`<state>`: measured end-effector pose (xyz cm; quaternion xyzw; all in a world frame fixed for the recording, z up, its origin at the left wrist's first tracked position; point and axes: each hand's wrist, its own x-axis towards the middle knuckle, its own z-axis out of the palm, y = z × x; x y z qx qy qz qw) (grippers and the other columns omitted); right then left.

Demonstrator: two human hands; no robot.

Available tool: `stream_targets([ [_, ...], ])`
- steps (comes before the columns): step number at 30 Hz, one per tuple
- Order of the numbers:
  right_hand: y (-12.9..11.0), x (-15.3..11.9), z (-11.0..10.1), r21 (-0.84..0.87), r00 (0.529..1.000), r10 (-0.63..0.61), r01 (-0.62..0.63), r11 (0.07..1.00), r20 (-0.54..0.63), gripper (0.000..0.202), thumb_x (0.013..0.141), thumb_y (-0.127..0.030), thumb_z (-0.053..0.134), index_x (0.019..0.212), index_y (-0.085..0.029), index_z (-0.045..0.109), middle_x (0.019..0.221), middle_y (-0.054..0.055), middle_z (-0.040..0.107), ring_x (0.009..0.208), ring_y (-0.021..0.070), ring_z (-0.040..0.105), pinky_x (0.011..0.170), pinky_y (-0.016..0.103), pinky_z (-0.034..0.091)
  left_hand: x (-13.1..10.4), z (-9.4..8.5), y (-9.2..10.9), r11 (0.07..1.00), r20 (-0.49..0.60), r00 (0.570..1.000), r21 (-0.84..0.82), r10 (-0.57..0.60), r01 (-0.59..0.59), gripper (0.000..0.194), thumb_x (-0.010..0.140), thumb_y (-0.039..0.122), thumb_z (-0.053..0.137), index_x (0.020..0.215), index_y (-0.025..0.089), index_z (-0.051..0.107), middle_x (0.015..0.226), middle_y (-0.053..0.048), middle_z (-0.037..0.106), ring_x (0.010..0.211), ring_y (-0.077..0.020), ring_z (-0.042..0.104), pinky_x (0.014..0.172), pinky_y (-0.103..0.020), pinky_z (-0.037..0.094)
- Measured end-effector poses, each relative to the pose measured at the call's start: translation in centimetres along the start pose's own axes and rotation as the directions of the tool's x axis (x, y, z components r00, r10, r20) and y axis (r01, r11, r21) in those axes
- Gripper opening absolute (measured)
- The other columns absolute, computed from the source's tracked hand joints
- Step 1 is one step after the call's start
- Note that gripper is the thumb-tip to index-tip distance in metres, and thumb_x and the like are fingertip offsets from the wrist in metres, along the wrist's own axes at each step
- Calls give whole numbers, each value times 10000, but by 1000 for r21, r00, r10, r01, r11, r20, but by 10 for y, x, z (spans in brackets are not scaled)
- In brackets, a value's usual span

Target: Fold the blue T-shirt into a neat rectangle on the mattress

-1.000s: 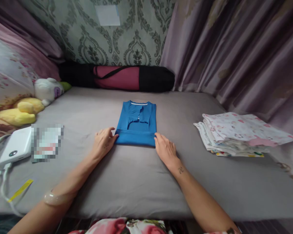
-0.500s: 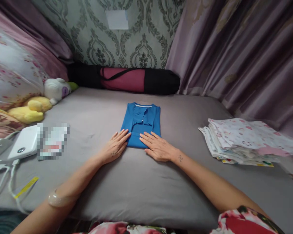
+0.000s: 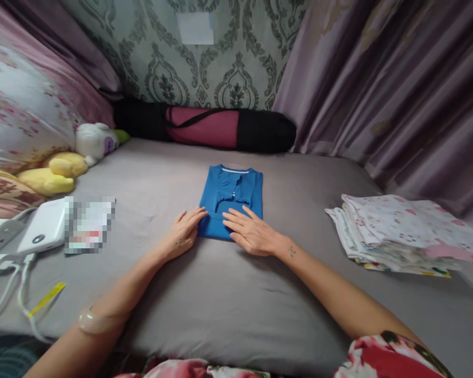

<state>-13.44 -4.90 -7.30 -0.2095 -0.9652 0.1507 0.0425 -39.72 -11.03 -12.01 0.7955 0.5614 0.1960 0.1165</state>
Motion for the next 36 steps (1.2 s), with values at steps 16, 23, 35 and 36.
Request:
stream_targets([
  [16, -15, 41, 8, -5, 999, -25, 25, 1000, 24, 496, 1016, -353, 252, 1438, -162, 430, 1518, 87, 382, 1444, 193, 236, 1197, 459, 97, 5, 0, -8, 965, -100, 981, -221, -164, 139, 593, 828, 73, 335, 1414, 147, 383, 1413, -142, 515, 1311, -215, 477, 1133, -480, 320],
  [23, -28, 76, 26, -29, 998, -62, 62, 998, 19, 575, 1001, -381, 291, 1495, -87, 298, 1571, 129, 248, 1469, 218, 135, 1200, 440, 87, 6, -10, -5, 895, -210, 920, -380, -330, 234, 453, 867, 115, 369, 1307, 153, 469, 1309, -131, 602, 1213, -209, 567, 1066, -417, 433],
  [35, -40, 89, 37, -32, 997, -81, 81, 996, -2, 558, 989, -329, 295, 1501, -105, 284, 1574, 116, 251, 1470, 214, 127, 1197, 463, 73, 7, -7, -11, 880, -298, 885, -425, -358, 213, 482, 794, 55, 363, 1249, 162, 483, 1250, -116, 631, 1193, -196, 581, 1081, -442, 416],
  [36, -41, 91, 39, -35, 996, -91, 91, 995, 1, 558, 987, -324, 299, 1499, -105, 286, 1573, 120, 253, 1470, 214, 128, 1196, 464, 75, 7, -7, -12, 880, -310, 879, -426, -362, 212, 478, 796, 58, 359, 1247, 159, 482, 1244, -117, 633, 1196, -197, 580, 1080, -441, 417],
])
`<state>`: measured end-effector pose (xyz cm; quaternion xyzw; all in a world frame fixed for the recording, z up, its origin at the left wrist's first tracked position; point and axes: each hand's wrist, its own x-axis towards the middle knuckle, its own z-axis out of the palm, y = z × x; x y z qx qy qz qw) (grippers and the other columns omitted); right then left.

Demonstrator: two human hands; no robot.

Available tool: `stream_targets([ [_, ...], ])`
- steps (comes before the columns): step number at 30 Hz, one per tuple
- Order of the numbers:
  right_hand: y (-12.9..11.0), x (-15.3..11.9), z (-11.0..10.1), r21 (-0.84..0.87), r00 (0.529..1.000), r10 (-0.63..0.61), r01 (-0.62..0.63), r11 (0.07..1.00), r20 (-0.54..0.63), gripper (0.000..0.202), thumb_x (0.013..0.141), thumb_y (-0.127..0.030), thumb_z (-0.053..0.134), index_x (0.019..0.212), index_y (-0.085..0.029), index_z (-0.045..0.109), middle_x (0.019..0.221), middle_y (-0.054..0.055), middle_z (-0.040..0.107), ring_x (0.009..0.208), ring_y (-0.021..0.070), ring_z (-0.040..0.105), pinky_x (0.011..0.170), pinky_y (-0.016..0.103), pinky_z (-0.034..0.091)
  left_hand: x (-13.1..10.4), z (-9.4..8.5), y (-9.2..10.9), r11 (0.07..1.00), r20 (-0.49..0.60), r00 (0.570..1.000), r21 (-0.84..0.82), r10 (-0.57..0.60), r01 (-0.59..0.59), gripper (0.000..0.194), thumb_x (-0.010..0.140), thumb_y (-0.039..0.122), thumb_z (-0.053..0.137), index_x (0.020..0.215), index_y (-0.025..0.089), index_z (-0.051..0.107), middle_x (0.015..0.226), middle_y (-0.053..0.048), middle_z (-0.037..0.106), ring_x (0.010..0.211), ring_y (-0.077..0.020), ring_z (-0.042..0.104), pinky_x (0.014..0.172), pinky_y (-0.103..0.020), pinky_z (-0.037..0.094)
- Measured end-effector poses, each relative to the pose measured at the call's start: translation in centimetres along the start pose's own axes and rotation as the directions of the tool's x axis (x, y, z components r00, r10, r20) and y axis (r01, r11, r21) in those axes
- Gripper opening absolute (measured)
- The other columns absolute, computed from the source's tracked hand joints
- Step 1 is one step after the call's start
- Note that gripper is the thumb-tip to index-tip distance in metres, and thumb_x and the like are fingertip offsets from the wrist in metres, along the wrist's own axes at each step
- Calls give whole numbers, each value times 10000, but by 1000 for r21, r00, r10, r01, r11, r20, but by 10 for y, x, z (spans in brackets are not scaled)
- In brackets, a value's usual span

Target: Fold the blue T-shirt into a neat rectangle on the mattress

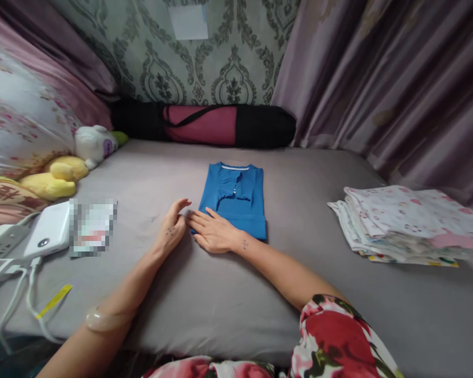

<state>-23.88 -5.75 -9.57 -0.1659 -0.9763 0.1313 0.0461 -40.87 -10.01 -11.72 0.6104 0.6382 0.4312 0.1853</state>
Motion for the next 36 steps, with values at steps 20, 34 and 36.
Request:
stream_targets([
  [20, 32, -82, 0, -69, 772, 597, -622, 780, -217, 625, 986, -400, 238, 1499, -46, 279, 1580, 142, 199, 1469, 247, 127, 1194, 457, 124, -8, 28, 22, 748, 473, 870, 527, 137, -404, 575, 1000, 449, 255, 1477, 140, 347, 1553, -104, 305, 1456, -273, 209, 1184, -486, 203],
  [34, 28, -90, -1, -21, 819, 510, -533, 846, -264, 572, 995, -364, 244, 1505, -107, 285, 1582, 112, 215, 1470, 217, 125, 1196, 467, 120, -11, 15, 33, 716, 519, 777, 383, 356, -584, 503, 994, 425, 329, 1432, 197, 425, 1553, -91, 315, 1469, -247, 168, 1195, -500, 155],
  [36, 22, -90, 0, -52, 854, 452, -479, 876, -257, 572, 996, -368, 258, 1500, -99, 296, 1580, 118, 217, 1470, 222, 125, 1198, 468, 112, -10, 15, 31, 739, 564, 745, 317, 357, -594, 530, 986, 461, 345, 1432, 187, 422, 1530, -102, 360, 1454, -237, 227, 1185, -474, 218],
])
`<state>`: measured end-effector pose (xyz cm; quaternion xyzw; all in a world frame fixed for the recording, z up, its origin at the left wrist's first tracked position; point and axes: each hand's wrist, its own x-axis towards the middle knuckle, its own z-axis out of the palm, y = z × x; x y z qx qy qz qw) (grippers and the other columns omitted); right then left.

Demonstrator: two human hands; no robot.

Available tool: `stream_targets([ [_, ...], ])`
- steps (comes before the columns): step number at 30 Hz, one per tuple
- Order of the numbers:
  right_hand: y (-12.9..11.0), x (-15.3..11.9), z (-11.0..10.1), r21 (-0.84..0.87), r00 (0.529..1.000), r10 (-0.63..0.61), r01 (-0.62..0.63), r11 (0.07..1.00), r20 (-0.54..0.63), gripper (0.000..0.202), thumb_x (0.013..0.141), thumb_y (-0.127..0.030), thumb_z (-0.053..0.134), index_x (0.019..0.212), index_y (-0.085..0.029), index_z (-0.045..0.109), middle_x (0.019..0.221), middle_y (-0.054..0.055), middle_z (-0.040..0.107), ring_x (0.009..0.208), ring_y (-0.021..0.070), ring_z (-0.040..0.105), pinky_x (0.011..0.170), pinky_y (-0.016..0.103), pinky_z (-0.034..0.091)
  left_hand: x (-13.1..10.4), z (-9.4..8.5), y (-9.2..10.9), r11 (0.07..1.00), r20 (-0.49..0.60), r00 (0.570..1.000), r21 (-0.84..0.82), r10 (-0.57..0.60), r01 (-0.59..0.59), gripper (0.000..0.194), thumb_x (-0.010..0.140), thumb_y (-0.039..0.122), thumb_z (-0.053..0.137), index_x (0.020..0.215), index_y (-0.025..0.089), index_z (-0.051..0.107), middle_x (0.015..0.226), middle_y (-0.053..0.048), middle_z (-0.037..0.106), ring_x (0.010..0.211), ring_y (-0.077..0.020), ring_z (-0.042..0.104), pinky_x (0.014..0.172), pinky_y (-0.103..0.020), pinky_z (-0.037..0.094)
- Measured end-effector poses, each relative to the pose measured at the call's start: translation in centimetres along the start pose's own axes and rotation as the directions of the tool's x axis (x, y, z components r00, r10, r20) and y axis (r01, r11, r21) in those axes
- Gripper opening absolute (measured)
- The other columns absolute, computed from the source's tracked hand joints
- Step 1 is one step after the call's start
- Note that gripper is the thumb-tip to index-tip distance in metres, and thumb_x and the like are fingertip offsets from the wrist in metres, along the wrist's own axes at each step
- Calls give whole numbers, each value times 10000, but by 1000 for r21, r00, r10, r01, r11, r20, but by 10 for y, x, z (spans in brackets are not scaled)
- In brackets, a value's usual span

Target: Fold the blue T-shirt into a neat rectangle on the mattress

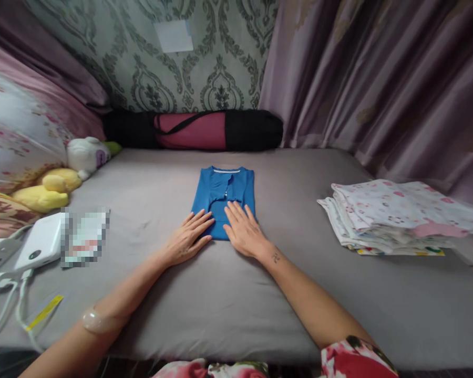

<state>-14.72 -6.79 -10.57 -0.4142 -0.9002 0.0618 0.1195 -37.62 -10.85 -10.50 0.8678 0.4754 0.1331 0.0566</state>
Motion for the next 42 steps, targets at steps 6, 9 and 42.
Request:
stream_targets([
  [6, -11, -4, 4, 4, 992, -100, 100, 995, 80, 572, 997, -395, 289, 1487, -103, 327, 1554, 135, 283, 1455, 250, 195, 1189, 503, 146, 0, 11, -9, 998, -12, 999, -60, 31, -31, 535, 951, 490, 434, 1420, 233, 441, 1528, -105, 366, 1422, -250, 314, 1163, -494, 268],
  [9, -10, -3, 2, 18, 990, -103, 101, 995, 98, 576, 999, -407, 290, 1490, -107, 322, 1554, 131, 285, 1454, 253, 197, 1189, 502, 147, 0, 10, -9, 998, -51, 998, -59, 29, -32, 503, 926, 492, 490, 1361, 241, 519, 1485, -110, 434, 1379, -271, 388, 1139, -493, 318],
  [42, -15, -9, -10, 31, 982, -175, 173, 984, 70, 579, 973, -421, 393, 1449, -91, 395, 1544, 148, 308, 1439, 267, 243, 1187, 511, 134, 4, 9, -4, 982, -143, 972, -17, 185, -189, 286, 972, 294, 455, 1156, 206, 655, 1271, -72, 647, 1270, -216, 531, 1098, -441, 404],
])
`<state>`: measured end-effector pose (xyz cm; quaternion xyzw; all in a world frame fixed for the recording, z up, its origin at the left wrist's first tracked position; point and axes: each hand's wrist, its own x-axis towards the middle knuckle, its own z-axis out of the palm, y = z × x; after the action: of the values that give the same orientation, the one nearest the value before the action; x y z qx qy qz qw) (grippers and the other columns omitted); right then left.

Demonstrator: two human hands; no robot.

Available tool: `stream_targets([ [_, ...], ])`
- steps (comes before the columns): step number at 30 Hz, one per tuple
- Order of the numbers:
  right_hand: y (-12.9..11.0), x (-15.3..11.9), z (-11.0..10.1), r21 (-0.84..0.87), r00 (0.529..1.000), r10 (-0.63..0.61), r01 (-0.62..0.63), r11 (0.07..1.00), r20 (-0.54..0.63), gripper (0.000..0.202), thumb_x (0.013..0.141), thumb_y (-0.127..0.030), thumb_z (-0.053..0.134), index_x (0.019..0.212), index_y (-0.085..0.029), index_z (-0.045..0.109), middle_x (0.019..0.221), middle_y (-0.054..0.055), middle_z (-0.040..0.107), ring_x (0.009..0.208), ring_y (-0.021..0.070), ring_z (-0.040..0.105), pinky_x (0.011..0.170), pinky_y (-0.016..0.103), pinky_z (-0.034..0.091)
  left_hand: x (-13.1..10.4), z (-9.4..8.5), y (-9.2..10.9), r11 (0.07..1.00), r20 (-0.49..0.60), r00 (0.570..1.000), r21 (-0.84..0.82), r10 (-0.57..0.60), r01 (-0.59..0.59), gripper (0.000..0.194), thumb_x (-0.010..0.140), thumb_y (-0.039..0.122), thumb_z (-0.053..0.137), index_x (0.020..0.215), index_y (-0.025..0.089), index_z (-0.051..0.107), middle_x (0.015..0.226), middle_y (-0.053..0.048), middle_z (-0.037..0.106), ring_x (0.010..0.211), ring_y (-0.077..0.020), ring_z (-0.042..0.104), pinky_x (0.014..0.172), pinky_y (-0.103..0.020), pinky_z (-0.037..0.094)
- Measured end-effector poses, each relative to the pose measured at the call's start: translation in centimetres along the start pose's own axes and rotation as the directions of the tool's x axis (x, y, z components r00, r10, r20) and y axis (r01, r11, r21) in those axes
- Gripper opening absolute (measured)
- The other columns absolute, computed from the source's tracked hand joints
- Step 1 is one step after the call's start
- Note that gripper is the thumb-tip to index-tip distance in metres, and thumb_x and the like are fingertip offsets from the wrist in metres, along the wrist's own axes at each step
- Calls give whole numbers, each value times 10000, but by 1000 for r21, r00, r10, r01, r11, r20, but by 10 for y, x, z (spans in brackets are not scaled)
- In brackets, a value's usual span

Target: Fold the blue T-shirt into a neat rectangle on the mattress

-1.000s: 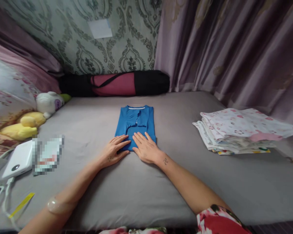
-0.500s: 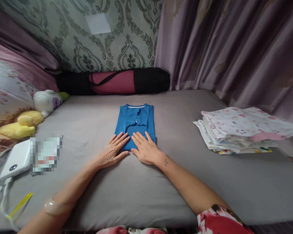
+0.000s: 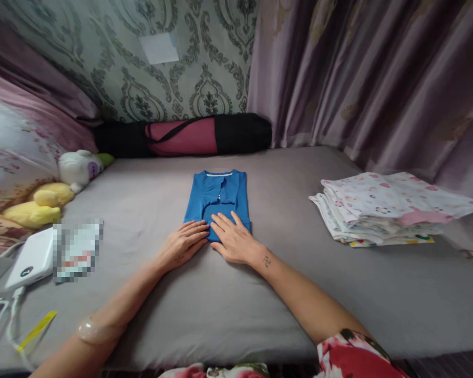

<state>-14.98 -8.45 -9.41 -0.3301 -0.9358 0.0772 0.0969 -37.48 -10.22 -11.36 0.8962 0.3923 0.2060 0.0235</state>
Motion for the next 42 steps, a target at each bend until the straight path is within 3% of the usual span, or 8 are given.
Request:
stream_targets([
  [4, 2, -1, -1, 30, 1000, 11, -11, 999, -1, 560, 951, -397, 441, 1427, -102, 432, 1498, 156, 398, 1396, 264, 344, 1171, 482, 218, 6, 0, 3, 998, -51, 997, -28, -61, 59, 291, 985, 270, 415, 1120, 199, 663, 1192, -78, 691, 1200, -211, 592, 1067, -433, 441],
  [8, 21, -3, -5, 54, 999, 43, -43, 998, -6, 575, 862, -173, 461, 1435, -130, 429, 1484, 140, 424, 1377, 240, 379, 1139, 460, 301, 10, 1, 2, 990, -138, 982, -70, -131, 123, 305, 996, 284, 390, 1125, 187, 649, 1129, -87, 716, 1090, -186, 657, 1002, -385, 500],
  [12, 49, -7, -15, 125, 998, 69, -68, 990, 3, 621, 771, -59, 429, 1389, -92, 488, 1414, 140, 512, 1319, 221, 464, 1105, 391, 375, 7, 2, -3, 995, -100, 991, -49, -89, 85, 292, 987, 327, 424, 1172, 206, 615, 1158, -75, 706, 1119, -188, 642, 1032, -409, 475],
  [15, 62, -10, -23, 196, 996, 87, -89, 977, 20, 600, 785, -60, 411, 1364, -162, 530, 1380, 70, 559, 1265, 207, 524, 1070, 363, 418, 1, 1, -9, 998, -60, 996, -7, -64, 64, 320, 942, 344, 512, 1228, 217, 579, 1233, -80, 669, 1172, -209, 610, 1069, -445, 438],
  [19, 68, -12, -32, 257, 990, 123, -136, 957, 63, 614, 775, -58, 417, 1346, -234, 554, 1348, 6, 588, 1229, 199, 557, 1052, 355, 432, -8, -2, -19, 994, -35, 993, 11, -111, 112, 422, 862, 131, 473, 1267, 211, 557, 1300, -84, 626, 1224, -212, 572, 1088, -449, 424],
  [31, 57, -19, -57, 286, 972, 126, -179, 941, 196, 572, 847, -98, 392, 1378, -263, 527, 1378, 7, 563, 1236, 203, 546, 1042, 336, 417, -21, -34, -23, 987, 27, 990, -67, -142, 143, 553, 837, 53, 354, 1346, 219, 494, 1380, -73, 563, 1301, -173, 498, 1163, -488, 289],
  [38, 27, -28, -87, 311, 928, -34, -90, 946, 372, 463, 839, -97, 468, 1241, -235, 651, 1192, 49, 689, 1073, 209, 629, 888, 260, 450, -39, -69, 8, 977, 278, 954, -151, -107, 154, 530, 875, 70, 355, 1350, 255, 498, 1362, -28, 583, 1278, -161, 519, 1183, -449, 256],
  [42, 14, -34, -97, 381, 877, -153, -36, 924, 456, 418, 809, -76, 502, 1151, -222, 694, 1043, 47, 728, 912, 175, 650, 760, 215, 442, -49, -93, 29, 932, 386, 911, -257, -144, 256, 492, 900, 107, 384, 1332, 285, 537, 1311, -19, 620, 1224, -180, 557, 1109, -380, 376],
])
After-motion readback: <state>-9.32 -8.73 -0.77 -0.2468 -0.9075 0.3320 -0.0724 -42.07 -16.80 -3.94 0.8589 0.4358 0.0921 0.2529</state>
